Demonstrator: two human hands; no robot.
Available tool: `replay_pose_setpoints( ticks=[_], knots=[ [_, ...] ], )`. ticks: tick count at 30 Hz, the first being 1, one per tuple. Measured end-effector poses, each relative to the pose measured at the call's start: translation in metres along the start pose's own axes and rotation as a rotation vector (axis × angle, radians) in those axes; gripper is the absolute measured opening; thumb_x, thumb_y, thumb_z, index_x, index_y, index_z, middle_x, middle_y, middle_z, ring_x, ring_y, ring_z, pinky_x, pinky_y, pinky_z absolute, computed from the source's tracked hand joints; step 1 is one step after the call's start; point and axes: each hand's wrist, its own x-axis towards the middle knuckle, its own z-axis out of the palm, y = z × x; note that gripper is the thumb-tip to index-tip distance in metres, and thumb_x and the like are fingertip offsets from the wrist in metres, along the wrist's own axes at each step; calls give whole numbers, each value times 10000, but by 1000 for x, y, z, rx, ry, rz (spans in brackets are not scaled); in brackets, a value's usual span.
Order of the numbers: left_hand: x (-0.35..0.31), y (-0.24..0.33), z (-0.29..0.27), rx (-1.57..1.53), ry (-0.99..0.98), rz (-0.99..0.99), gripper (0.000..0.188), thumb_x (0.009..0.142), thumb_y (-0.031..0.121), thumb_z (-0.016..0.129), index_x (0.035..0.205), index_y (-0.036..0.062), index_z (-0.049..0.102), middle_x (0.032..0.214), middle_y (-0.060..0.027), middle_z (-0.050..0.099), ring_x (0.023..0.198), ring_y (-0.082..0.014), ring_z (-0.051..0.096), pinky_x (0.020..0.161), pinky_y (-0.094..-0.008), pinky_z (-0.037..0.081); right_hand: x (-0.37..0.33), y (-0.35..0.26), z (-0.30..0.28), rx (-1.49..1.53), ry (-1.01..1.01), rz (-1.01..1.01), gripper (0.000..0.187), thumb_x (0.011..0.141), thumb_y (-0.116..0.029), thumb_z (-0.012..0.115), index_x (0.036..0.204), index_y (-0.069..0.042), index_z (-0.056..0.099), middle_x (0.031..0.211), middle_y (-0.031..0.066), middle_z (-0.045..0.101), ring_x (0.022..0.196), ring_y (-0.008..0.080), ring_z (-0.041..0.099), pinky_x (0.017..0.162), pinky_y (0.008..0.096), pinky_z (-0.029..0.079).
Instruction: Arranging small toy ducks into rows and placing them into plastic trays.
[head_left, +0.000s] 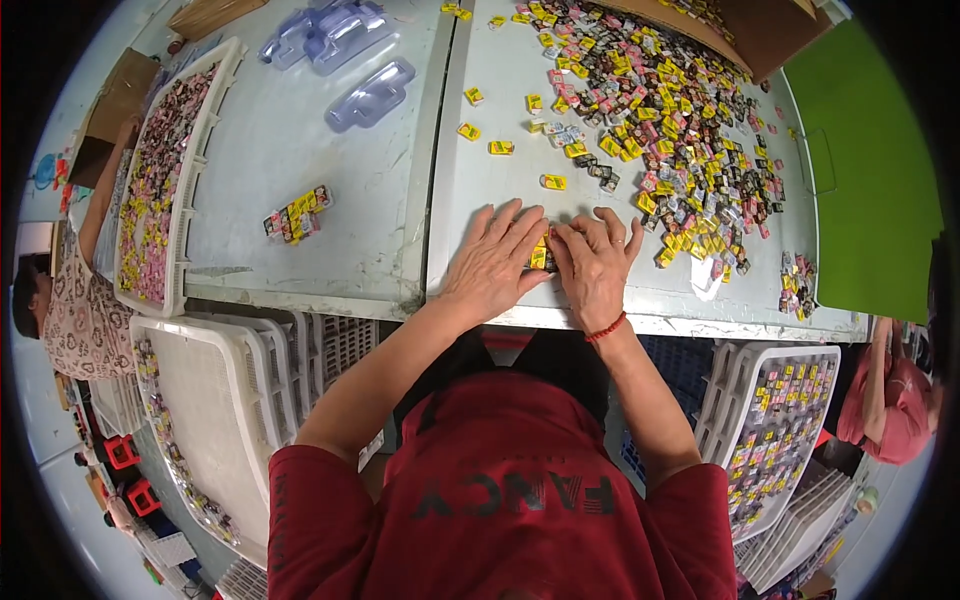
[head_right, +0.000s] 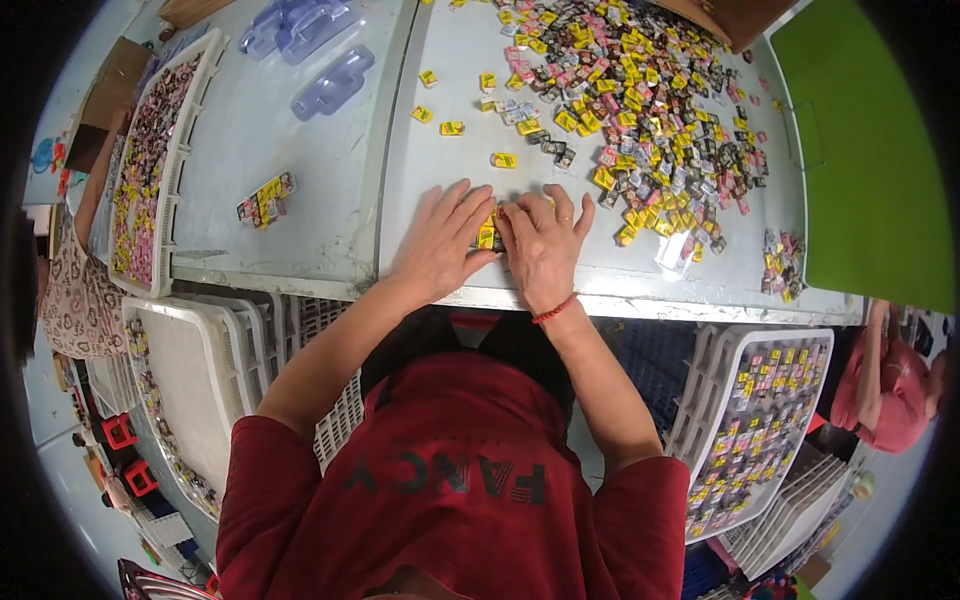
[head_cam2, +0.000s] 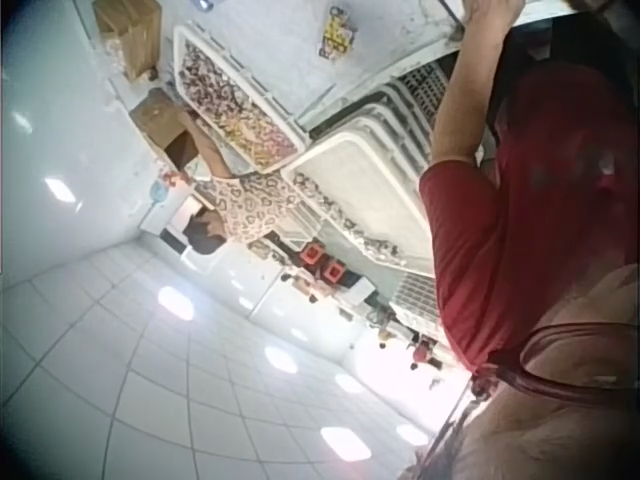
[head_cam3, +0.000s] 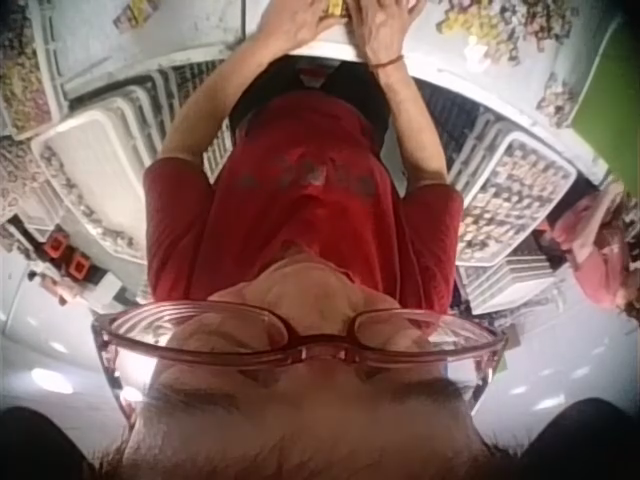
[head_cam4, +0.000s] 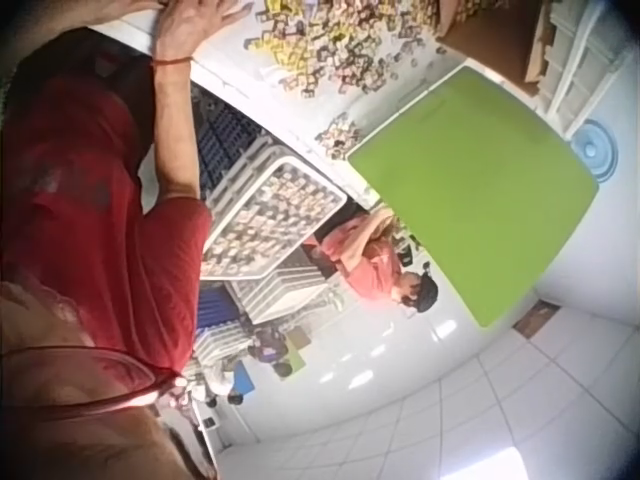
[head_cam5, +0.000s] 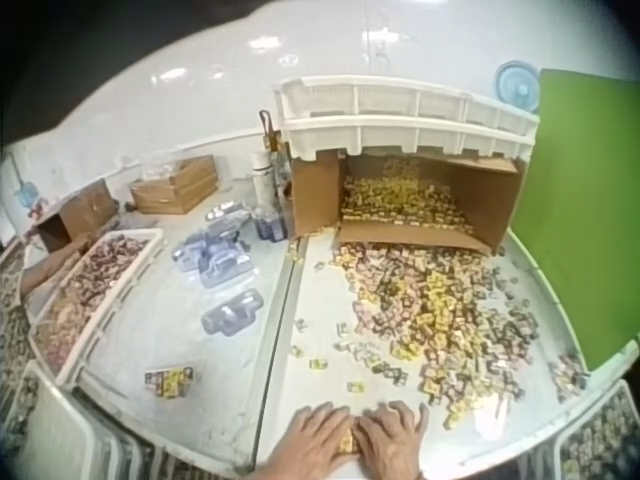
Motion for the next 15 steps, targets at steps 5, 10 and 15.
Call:
replay_pose_setpoints(
  ticks=[5,10,15],
  knots=[
    [-1,0,-1,-5,-13,-4,645,823,375,653,1309,-15,487,1389,-106,426,1314,-310,334,1078,-482,257,3,0,2,41,-28,27,148,759,-147,745,898,-120,702,954,21,647,1092,262,539,1032,531,266],
    [-1,1,0,-5,7,9,645,822,374,654,1306,-20,487,1386,-108,426,1312,-311,335,1074,-482,260,2,1,2,62,-27,52,151,759,-150,747,895,-120,689,967,27,643,1093,254,539,1027,529,270],
    [0,-1,1,-5,22,11,640,821,369,656,1300,-21,489,1385,-108,423,1310,-310,337,1074,-481,257,4,3,3,103,-57,66,157,757,-161,736,895,-116,675,1003,20,620,1094,249,517,1012,570,262]
  ],
)
